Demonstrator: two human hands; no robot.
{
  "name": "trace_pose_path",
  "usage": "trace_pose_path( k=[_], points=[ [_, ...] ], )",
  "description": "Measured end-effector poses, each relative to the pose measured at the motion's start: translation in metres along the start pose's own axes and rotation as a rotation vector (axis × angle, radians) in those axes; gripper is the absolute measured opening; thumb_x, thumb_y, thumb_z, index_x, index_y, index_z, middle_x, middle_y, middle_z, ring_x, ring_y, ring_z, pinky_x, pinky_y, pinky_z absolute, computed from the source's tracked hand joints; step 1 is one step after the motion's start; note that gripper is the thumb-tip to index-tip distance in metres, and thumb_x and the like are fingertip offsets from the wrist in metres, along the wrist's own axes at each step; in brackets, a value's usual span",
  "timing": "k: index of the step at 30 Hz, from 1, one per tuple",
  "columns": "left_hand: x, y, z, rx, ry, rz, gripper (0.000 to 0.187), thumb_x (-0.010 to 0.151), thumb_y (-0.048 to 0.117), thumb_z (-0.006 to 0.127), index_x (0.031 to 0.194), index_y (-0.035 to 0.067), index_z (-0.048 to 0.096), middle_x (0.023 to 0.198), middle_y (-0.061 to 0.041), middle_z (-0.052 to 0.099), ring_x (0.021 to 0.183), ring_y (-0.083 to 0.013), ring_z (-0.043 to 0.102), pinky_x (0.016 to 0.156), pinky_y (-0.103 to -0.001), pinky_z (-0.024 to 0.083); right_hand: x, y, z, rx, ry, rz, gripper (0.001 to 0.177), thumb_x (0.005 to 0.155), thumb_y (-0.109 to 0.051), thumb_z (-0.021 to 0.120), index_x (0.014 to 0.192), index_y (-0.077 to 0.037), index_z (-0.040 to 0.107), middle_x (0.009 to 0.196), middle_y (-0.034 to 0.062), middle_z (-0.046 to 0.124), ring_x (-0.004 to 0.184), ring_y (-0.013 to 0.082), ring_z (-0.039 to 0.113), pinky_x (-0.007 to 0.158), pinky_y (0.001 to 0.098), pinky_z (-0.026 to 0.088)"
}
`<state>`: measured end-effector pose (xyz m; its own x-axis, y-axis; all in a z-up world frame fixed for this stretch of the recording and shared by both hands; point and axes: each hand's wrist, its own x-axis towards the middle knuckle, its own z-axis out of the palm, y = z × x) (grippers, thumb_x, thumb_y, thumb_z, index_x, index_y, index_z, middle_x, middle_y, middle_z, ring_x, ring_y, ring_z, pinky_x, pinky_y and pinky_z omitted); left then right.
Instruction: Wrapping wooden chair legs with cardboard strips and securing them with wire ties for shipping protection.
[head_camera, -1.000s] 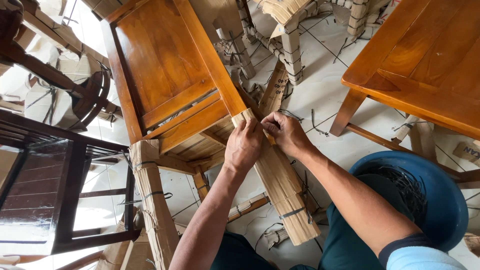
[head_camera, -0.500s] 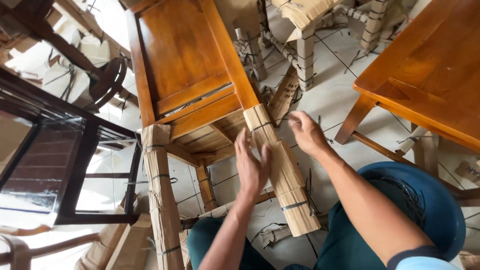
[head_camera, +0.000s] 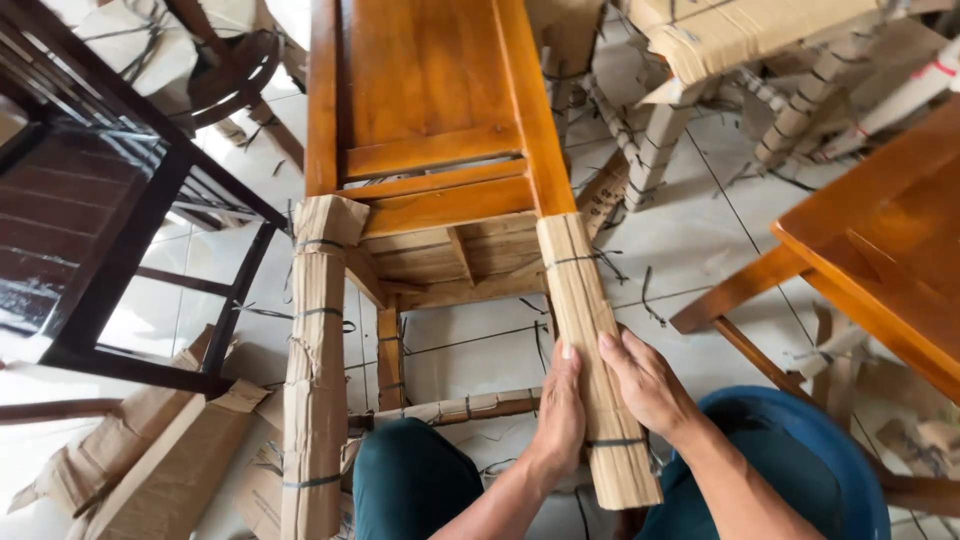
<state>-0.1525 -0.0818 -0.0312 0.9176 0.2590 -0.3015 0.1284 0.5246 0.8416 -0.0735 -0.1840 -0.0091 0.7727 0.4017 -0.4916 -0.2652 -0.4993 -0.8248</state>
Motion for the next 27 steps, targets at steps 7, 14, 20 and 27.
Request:
trace_pose_path(
  k=[7,14,20,27],
  points=[
    [0.01,0.002,0.008,-0.18,0.222,-0.323,0.068,0.097,0.055,0.036,0.139,0.007,0.06,0.132,-0.02,0.071,0.119,-0.0298,0.069,0.109,-0.044,0.057,0.007,0.0,-0.001,-0.089,0.03,0.064,0.055,0.098,-0.05,0.042,0.111,-0.006,0.073,0.1,0.0125,0.078,0.095,0.0237,0.071,0.086,0.0331,0.056],
    [0.011,0.006,0.003,0.044,0.122,-0.126,0.071,0.1,0.056,0.021,0.135,0.008,0.059,0.132,-0.015,0.066,0.122,-0.0253,0.063,0.107,-0.039,0.051,-0.012,0.035,0.005,-0.18,0.144,-0.197,0.067,0.096,-0.05,0.039,0.153,-0.015,0.043,0.153,0.0085,0.056,0.14,0.0247,0.053,0.117,0.0375,0.04],
    [-0.001,0.01,0.02,0.133,0.17,0.039,0.072,0.105,0.056,0.031,0.142,-0.001,0.053,0.13,-0.021,0.056,0.12,-0.0312,0.052,0.11,-0.056,0.037,-0.072,0.092,0.0,-0.022,0.313,-0.346,0.047,0.107,-0.028,0.051,0.148,-0.006,0.054,0.15,0.0237,0.053,0.139,0.0415,0.049,0.113,0.0547,0.043],
    [-0.015,0.01,0.022,0.289,0.182,0.156,0.072,0.104,0.056,0.029,0.116,-0.007,0.063,0.115,-0.028,0.063,0.105,-0.0316,0.06,0.1,-0.057,0.042,-0.058,0.288,-0.058,-0.002,0.606,0.116,0.053,0.101,-0.035,0.06,0.143,-0.003,0.058,0.135,0.0233,0.063,0.13,0.0404,0.056,0.104,0.0568,0.048]
  ],
)
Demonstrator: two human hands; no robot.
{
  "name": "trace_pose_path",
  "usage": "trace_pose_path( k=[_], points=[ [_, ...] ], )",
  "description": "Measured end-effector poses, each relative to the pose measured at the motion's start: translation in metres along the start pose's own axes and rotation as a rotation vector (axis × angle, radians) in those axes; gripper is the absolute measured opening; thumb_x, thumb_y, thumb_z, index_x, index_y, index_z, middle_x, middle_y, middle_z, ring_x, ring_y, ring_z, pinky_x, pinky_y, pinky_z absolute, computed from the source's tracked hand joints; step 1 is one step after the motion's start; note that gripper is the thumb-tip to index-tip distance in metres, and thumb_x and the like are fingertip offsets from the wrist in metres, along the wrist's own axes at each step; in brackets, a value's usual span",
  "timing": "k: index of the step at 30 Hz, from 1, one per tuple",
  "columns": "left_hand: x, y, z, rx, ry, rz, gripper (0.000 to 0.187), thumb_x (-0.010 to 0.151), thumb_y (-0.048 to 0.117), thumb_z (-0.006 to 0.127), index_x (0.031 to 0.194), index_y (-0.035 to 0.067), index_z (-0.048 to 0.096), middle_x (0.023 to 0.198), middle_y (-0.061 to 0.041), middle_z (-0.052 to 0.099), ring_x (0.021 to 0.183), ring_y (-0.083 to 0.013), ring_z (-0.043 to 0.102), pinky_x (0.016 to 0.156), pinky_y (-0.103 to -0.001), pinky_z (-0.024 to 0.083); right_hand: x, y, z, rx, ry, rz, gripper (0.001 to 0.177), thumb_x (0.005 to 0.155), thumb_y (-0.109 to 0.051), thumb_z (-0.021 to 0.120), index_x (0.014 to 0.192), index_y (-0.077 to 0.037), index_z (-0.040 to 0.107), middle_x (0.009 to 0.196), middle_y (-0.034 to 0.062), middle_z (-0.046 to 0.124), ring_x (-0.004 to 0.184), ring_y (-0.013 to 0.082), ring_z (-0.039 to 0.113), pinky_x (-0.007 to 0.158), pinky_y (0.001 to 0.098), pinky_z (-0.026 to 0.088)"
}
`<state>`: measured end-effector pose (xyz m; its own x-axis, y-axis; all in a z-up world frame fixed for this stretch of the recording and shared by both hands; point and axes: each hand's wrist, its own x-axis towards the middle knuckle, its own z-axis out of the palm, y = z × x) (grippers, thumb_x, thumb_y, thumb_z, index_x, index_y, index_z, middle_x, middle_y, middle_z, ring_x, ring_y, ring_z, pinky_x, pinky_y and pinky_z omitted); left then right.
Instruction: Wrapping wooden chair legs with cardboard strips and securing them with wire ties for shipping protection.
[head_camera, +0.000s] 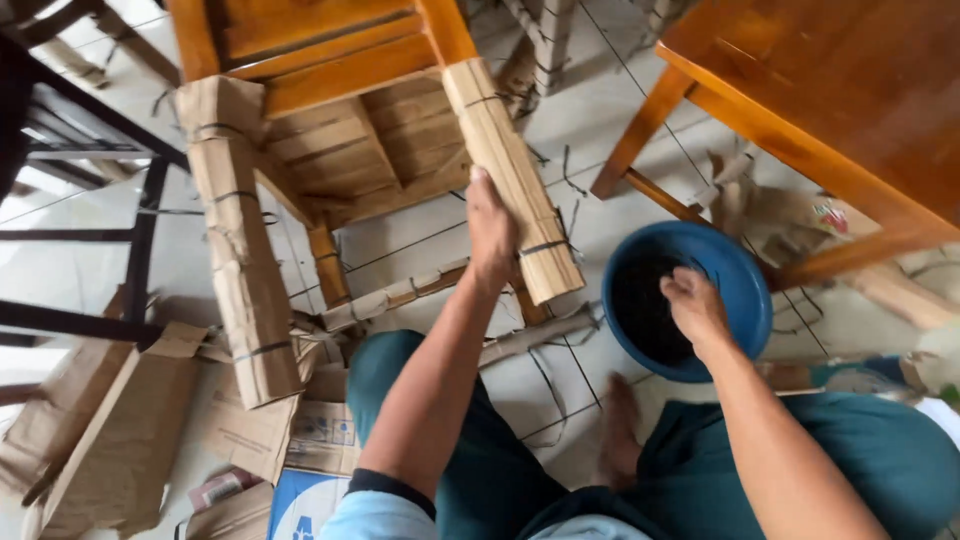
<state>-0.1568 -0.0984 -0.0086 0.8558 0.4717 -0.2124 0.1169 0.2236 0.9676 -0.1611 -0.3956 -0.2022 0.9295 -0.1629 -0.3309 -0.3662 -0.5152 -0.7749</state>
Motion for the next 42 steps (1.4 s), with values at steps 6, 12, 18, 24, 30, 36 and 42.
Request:
trace_pose_path(
  k=[6,12,18,24,30,36,42],
  points=[
    [0.043,-0.046,-0.007,-0.088,-0.003,-0.047,0.073,0.105,0.059,0.032,0.138,-0.004,0.053,0.128,-0.025,0.057,0.111,-0.0285,0.056,0.104,-0.053,0.044,0.002,0.077,0.044,-0.759,-0.348,-0.053,0.078,0.085,-0.056,0.069,0.152,-0.021,0.05,0.14,0.0119,0.066,0.131,0.0347,0.062,0.108,0.0529,0.051],
    [0.025,-0.03,0.001,-0.172,0.063,-0.204,0.077,0.1,0.064,0.04,0.149,0.005,0.046,0.122,-0.023,0.059,0.101,-0.0294,0.065,0.092,-0.055,0.057,-0.022,0.074,0.105,-0.662,-0.334,-0.281,0.061,0.092,-0.022,0.054,0.152,-0.019,0.046,0.13,0.0151,0.067,0.113,0.0386,0.07,0.09,0.0513,0.06],
    [0.019,-0.022,-0.001,-0.16,0.122,-0.291,0.06,0.098,0.062,0.04,0.107,0.005,0.056,0.075,-0.012,0.063,0.061,-0.0229,0.069,0.053,-0.037,0.062,-0.029,0.02,0.119,-0.494,-0.521,-0.248,0.055,0.097,-0.036,0.056,0.147,-0.012,0.053,0.132,0.0199,0.067,0.118,0.0434,0.065,0.095,0.0555,0.056],
    [0.013,-0.005,0.01,-0.168,0.177,-0.314,0.05,0.101,0.056,0.039,0.102,0.008,0.051,0.07,-0.011,0.063,0.055,-0.0224,0.069,0.046,-0.035,0.06,0.082,0.088,0.106,-0.402,-0.193,-0.075,0.027,0.098,-0.025,0.06,0.121,-0.019,0.072,0.119,0.0143,0.074,0.116,0.0388,0.067,0.1,0.0504,0.054],
    [0.021,-0.021,-0.001,-0.164,0.16,-0.308,0.05,0.103,0.058,0.036,0.103,0.01,0.05,0.07,-0.009,0.06,0.055,-0.0209,0.068,0.048,-0.033,0.06,0.137,0.1,0.092,-0.58,-0.136,0.12,0.046,0.101,-0.033,0.057,0.147,-0.032,0.051,0.129,0.0174,0.069,0.119,0.0385,0.066,0.094,0.0563,0.056],
    [0.025,-0.029,-0.007,-0.197,0.148,-0.328,0.05,0.103,0.059,0.037,0.102,0.011,0.049,0.068,-0.008,0.058,0.053,-0.0203,0.067,0.047,-0.032,0.059,0.141,0.117,0.092,-0.673,-0.216,-0.099,0.023,0.096,-0.028,0.061,0.106,-0.019,0.079,0.103,0.0139,0.078,0.104,0.0376,0.073,0.088,0.0476,0.059],
    [0.015,0.001,0.011,-0.277,0.075,-0.29,0.046,0.104,0.057,0.034,0.101,0.013,0.047,0.069,-0.006,0.057,0.054,-0.0186,0.066,0.049,-0.031,0.059,0.138,0.016,0.029,-0.562,-0.293,-0.213,0.022,0.097,-0.027,0.062,0.103,-0.017,0.081,0.104,0.0163,0.078,0.106,0.0423,0.07,0.096,0.0513,0.055]
  ],
)
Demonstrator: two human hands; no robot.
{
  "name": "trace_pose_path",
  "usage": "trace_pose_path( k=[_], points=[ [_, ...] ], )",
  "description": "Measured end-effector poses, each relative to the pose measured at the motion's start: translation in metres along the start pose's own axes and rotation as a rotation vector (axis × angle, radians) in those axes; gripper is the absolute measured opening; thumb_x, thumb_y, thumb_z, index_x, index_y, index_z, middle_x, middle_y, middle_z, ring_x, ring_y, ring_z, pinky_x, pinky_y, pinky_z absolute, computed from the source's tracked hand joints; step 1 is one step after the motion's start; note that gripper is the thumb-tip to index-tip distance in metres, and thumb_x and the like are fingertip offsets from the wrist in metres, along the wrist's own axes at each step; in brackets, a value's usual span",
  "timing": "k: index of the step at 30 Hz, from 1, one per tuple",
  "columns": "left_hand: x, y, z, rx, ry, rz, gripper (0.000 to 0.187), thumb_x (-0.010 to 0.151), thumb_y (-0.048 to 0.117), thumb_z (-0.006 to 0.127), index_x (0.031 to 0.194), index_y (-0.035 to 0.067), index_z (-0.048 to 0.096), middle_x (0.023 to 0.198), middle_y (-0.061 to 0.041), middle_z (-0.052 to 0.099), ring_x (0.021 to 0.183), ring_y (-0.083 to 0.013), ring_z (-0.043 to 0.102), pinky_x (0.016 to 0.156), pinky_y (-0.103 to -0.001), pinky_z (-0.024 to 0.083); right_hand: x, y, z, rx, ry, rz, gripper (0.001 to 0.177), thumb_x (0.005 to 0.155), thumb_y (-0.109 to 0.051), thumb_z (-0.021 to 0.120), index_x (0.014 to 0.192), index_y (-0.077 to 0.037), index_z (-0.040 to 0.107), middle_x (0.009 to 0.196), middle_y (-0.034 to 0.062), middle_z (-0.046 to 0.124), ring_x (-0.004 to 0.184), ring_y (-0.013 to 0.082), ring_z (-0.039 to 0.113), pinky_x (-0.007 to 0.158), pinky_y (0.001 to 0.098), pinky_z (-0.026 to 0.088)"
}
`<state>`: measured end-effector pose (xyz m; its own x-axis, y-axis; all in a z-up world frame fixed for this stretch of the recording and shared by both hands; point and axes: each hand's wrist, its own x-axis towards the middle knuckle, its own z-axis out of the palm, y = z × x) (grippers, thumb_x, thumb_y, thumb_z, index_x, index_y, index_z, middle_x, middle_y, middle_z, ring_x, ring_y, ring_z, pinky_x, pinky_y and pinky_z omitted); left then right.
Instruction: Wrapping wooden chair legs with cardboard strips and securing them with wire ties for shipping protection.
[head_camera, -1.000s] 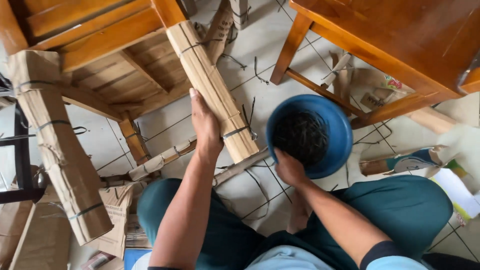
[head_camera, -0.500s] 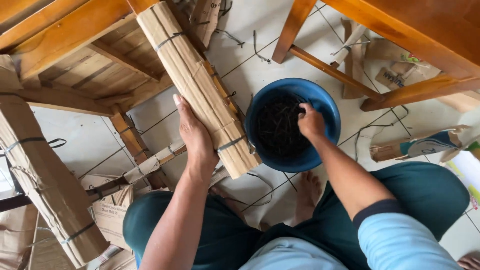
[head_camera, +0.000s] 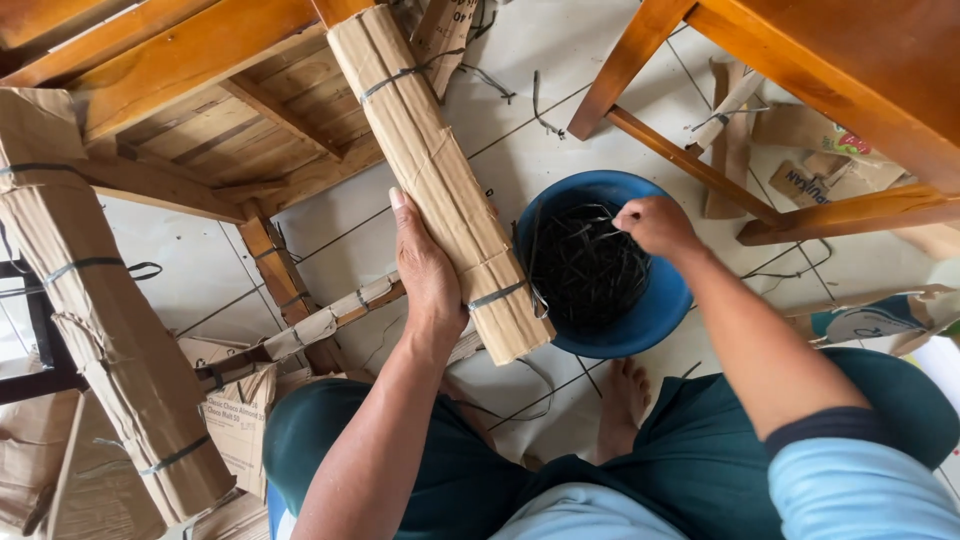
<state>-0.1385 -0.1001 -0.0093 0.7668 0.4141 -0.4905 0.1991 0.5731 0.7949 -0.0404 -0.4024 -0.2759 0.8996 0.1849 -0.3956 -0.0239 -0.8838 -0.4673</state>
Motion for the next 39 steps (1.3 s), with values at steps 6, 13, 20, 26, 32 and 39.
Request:
trace_pose_path(
  k=[6,13,20,26,32,39],
  points=[
    [-0.004,0.001,-0.002,-0.028,-0.037,0.024,0.044,0.104,0.055,0.034,0.1,0.013,0.046,0.069,-0.006,0.057,0.055,-0.0189,0.067,0.049,-0.031,0.059,-0.031,-0.048,-0.101,-0.067,-0.072,-0.018,0.017,0.092,-0.03,0.071,0.099,-0.019,0.082,0.096,0.0129,0.076,0.098,0.0348,0.071,0.089,0.0445,0.055],
    [-0.004,-0.001,-0.003,-0.037,-0.04,0.018,0.047,0.102,0.06,0.039,0.098,0.014,0.047,0.067,-0.008,0.058,0.055,-0.0203,0.067,0.049,-0.032,0.059,-0.099,-0.111,-0.162,0.427,-0.074,-0.002,0.018,0.098,-0.015,0.066,0.109,-0.004,0.074,0.09,0.0097,0.071,0.088,0.0217,0.056,0.081,0.0364,0.043],
    [-0.004,-0.002,-0.004,-0.057,-0.039,0.002,0.049,0.1,0.062,0.042,0.096,0.014,0.05,0.067,-0.01,0.06,0.054,-0.0208,0.068,0.049,-0.032,0.059,-0.089,-0.098,-0.151,0.596,-0.092,-0.012,0.019,0.101,-0.016,0.067,0.11,0.001,0.068,0.109,0.0217,0.073,0.095,0.0282,0.068,0.087,0.0409,0.055],
    [-0.005,0.001,-0.004,-0.04,-0.021,-0.018,0.047,0.101,0.06,0.041,0.097,0.014,0.048,0.067,-0.01,0.06,0.055,-0.0217,0.068,0.051,-0.034,0.059,-0.079,-0.087,-0.137,0.725,-0.088,-0.01,0.016,0.105,-0.017,0.059,0.113,-0.003,0.056,0.107,0.0185,0.07,0.051,0.011,0.056,0.038,0.0189,0.041],
    [-0.002,-0.001,-0.006,-0.03,-0.026,-0.023,0.051,0.096,0.065,0.045,0.095,0.014,0.048,0.066,-0.011,0.06,0.055,-0.0224,0.068,0.051,-0.036,0.061,-0.055,-0.067,-0.115,0.312,0.002,0.003,0.025,0.107,-0.034,0.062,0.106,-0.011,0.07,0.07,0.0059,0.069,0.054,0.0152,0.055,0.045,0.0269,0.037],
    [-0.005,0.001,-0.002,-0.055,-0.015,-0.023,0.049,0.097,0.062,0.042,0.096,0.013,0.047,0.068,-0.01,0.06,0.056,-0.0225,0.068,0.053,-0.035,0.061,-0.036,-0.018,-0.064,-0.263,-0.237,0.005,0.026,0.1,-0.024,0.058,0.106,-0.01,0.08,0.09,0.0169,0.077,0.078,0.0327,0.074,0.065,0.0413,0.058]
  ],
)
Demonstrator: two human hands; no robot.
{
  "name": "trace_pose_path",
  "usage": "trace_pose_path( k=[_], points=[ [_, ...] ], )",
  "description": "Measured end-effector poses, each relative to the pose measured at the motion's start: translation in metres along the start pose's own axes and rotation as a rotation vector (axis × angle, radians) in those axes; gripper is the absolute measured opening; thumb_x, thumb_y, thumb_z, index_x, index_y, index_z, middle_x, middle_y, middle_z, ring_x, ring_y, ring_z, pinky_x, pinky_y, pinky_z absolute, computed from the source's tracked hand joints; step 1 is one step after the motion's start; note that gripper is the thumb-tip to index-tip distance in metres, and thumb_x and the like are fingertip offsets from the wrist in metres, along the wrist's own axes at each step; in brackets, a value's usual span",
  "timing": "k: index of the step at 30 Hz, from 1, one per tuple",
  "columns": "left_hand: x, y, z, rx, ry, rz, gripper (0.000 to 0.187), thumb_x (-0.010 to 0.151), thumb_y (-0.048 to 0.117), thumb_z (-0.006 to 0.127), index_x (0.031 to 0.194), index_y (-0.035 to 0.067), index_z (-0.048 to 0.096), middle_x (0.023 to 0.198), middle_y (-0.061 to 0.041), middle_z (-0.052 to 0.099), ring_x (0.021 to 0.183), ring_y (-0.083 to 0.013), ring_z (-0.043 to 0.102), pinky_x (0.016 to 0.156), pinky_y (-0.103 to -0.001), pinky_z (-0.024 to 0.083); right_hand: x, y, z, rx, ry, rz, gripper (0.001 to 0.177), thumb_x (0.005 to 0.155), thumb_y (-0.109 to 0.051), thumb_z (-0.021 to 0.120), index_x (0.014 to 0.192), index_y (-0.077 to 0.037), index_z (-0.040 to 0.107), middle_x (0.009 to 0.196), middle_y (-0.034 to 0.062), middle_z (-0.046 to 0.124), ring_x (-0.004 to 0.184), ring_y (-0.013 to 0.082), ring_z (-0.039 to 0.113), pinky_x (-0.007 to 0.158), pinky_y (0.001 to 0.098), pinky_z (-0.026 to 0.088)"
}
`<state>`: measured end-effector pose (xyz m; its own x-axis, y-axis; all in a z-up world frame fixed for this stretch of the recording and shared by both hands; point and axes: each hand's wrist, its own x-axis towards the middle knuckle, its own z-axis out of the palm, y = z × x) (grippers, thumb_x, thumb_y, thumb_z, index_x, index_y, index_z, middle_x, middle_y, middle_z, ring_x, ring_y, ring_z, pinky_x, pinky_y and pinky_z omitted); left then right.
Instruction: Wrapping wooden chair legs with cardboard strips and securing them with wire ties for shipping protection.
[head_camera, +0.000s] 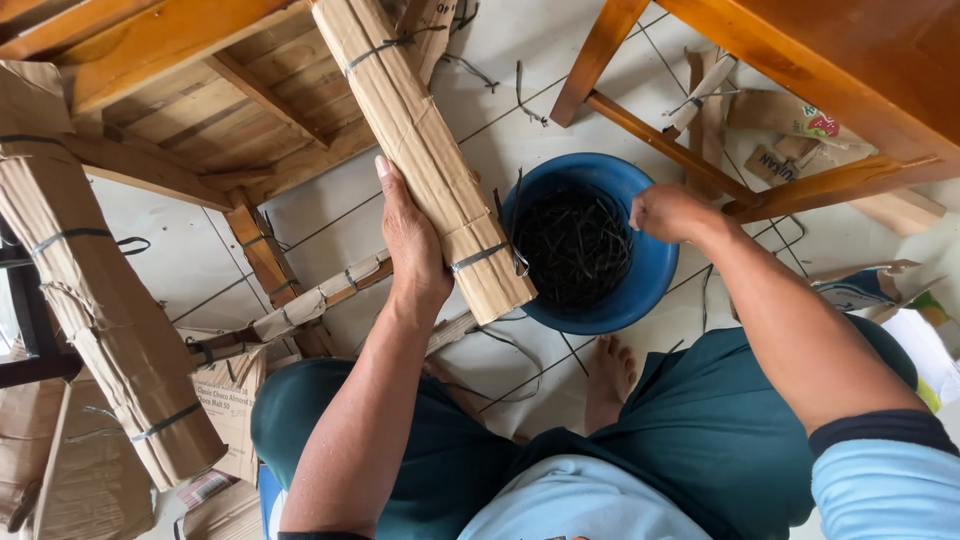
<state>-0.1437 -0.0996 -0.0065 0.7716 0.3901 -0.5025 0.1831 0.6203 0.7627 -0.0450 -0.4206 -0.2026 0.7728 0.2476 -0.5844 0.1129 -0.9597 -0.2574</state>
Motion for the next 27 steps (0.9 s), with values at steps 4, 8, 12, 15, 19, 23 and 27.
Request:
trace_pose_path(
  k=[4,8,12,15,19,23,27],
  points=[
    [-0.002,-0.001,0.003,0.016,0.008,-0.008,0.051,0.095,0.065,0.043,0.096,0.014,0.048,0.068,-0.009,0.06,0.055,-0.0216,0.068,0.053,-0.035,0.062,0.001,-0.004,0.008,-0.287,-0.054,0.038,0.03,0.095,-0.019,0.056,0.106,-0.004,0.079,0.091,0.021,0.078,0.079,0.0375,0.074,0.065,0.0455,0.059],
    [-0.002,0.001,0.006,-0.004,0.023,-0.01,0.05,0.094,0.063,0.046,0.095,0.013,0.049,0.065,-0.01,0.06,0.053,-0.0214,0.068,0.052,-0.034,0.061,0.002,-0.005,0.034,-0.319,0.263,-0.366,0.024,0.102,-0.022,0.061,0.1,-0.002,0.075,0.094,0.021,0.071,0.089,0.0384,0.066,0.069,0.0425,0.053],
    [0.001,-0.001,0.005,-0.018,0.051,-0.002,0.048,0.094,0.061,0.048,0.094,0.013,0.049,0.065,-0.011,0.062,0.053,-0.0221,0.069,0.052,-0.034,0.062,0.042,-0.003,0.088,-0.166,0.26,-0.449,0.011,0.096,-0.026,0.064,0.098,-0.022,0.074,0.087,0.0082,0.063,0.084,0.0319,0.063,0.071,0.0444,0.054],
    [0.001,0.001,0.007,-0.019,0.074,-0.009,0.049,0.092,0.063,0.05,0.094,0.013,0.05,0.065,-0.011,0.062,0.053,-0.0224,0.069,0.052,-0.034,0.062,0.053,-0.018,0.114,-0.028,0.066,-0.423,0.016,0.096,-0.026,0.058,0.102,-0.023,0.073,0.092,0.0119,0.07,0.093,0.0348,0.069,0.077,0.0461,0.057],
    [0.009,-0.007,-0.006,0.018,0.08,-0.011,0.049,0.093,0.064,0.048,0.096,0.014,0.049,0.065,-0.009,0.06,0.053,-0.02,0.068,0.052,-0.032,0.061,0.042,-0.038,0.127,0.0,-0.002,-0.509,0.027,0.098,-0.017,0.05,0.11,-0.014,0.073,0.095,0.0161,0.072,0.09,0.0387,0.069,0.074,0.0481,0.058],
    [0.004,-0.002,0.004,0.014,0.07,-0.01,0.049,0.093,0.063,0.046,0.096,0.015,0.049,0.066,-0.009,0.06,0.054,-0.0199,0.068,0.052,-0.032,0.061,0.043,-0.044,0.142,-0.196,0.04,-0.58,0.025,0.095,-0.013,0.049,0.103,-0.013,0.073,0.087,0.0146,0.071,0.084,0.0372,0.07,0.068,0.0475,0.057],
    [0.003,-0.001,0.004,0.002,0.065,-0.005,0.048,0.094,0.062,0.046,0.097,0.014,0.048,0.065,-0.009,0.059,0.054,-0.0206,0.067,0.052,-0.033,0.061,0.06,-0.03,0.158,-0.193,0.08,-0.454,0.019,0.094,-0.023,0.056,0.092,-0.015,0.073,0.089,0.0113,0.07,0.089,0.0353,0.069,0.075,0.0433,0.057]
  ],
)
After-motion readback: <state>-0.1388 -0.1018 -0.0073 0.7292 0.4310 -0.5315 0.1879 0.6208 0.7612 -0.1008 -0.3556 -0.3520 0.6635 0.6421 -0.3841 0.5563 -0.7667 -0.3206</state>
